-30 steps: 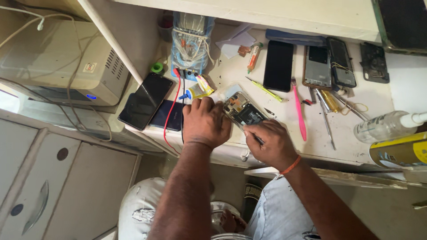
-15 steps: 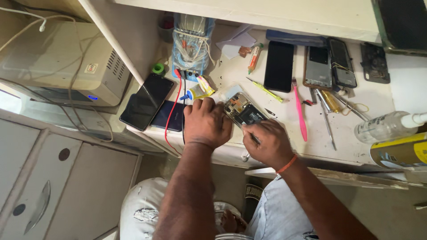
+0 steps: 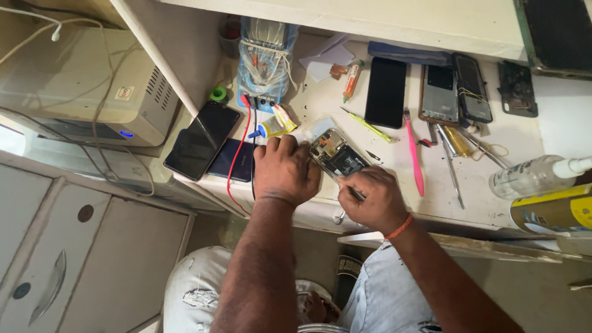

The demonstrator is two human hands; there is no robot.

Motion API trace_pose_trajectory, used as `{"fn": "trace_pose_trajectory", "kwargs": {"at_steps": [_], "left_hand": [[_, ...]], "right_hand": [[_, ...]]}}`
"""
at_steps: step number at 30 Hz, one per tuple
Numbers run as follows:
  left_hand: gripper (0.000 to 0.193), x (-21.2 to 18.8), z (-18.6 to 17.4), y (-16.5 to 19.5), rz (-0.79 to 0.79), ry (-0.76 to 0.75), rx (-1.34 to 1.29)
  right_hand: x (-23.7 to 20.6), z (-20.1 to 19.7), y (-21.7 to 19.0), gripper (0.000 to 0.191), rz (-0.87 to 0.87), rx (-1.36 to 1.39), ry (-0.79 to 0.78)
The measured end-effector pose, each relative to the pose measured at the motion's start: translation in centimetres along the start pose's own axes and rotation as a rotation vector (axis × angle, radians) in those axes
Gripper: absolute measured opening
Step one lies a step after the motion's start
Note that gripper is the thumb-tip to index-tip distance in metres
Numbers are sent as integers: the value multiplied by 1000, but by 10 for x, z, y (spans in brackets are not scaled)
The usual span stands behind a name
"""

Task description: The person works on a disassembled smartphone at a repair bench, holding the phone frame with one hand while using tweezers to pick at components on the exposed board. They then use a pink brush to sweep across the board and continue manipulating the phone with both hands.

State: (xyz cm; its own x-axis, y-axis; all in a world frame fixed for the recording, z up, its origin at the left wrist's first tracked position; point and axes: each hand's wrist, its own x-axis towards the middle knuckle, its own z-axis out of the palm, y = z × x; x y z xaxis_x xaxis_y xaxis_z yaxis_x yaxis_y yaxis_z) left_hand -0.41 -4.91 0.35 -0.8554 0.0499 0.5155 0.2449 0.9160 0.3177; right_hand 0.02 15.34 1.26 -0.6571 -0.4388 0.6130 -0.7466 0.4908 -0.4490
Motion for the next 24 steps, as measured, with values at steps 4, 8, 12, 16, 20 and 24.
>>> {"fn": "trace_pose_trajectory", "kwargs": {"at_steps": [4,8,12,16,20,24], "left_hand": [[37,0,0,1,-2,-2,5],[37,0,0,1,12,19,5],[37,-1,0,0,12,0,-4],[39,0,1,-1,27,13,-3],[38,0,1,-1,15,-28,5],[38,0,2,0,28,1,-8]], "right_hand": [[1,-5,-1,12,3,27,8],[3,-6,-3,13,15,27,0],[2,-4,-5,9,-21,23,13],[2,-1,-6,11,-33,-21,25],[2,4,-5,17,-32,-100,27],[3,5,-4,15,-25,-60,16]]}}
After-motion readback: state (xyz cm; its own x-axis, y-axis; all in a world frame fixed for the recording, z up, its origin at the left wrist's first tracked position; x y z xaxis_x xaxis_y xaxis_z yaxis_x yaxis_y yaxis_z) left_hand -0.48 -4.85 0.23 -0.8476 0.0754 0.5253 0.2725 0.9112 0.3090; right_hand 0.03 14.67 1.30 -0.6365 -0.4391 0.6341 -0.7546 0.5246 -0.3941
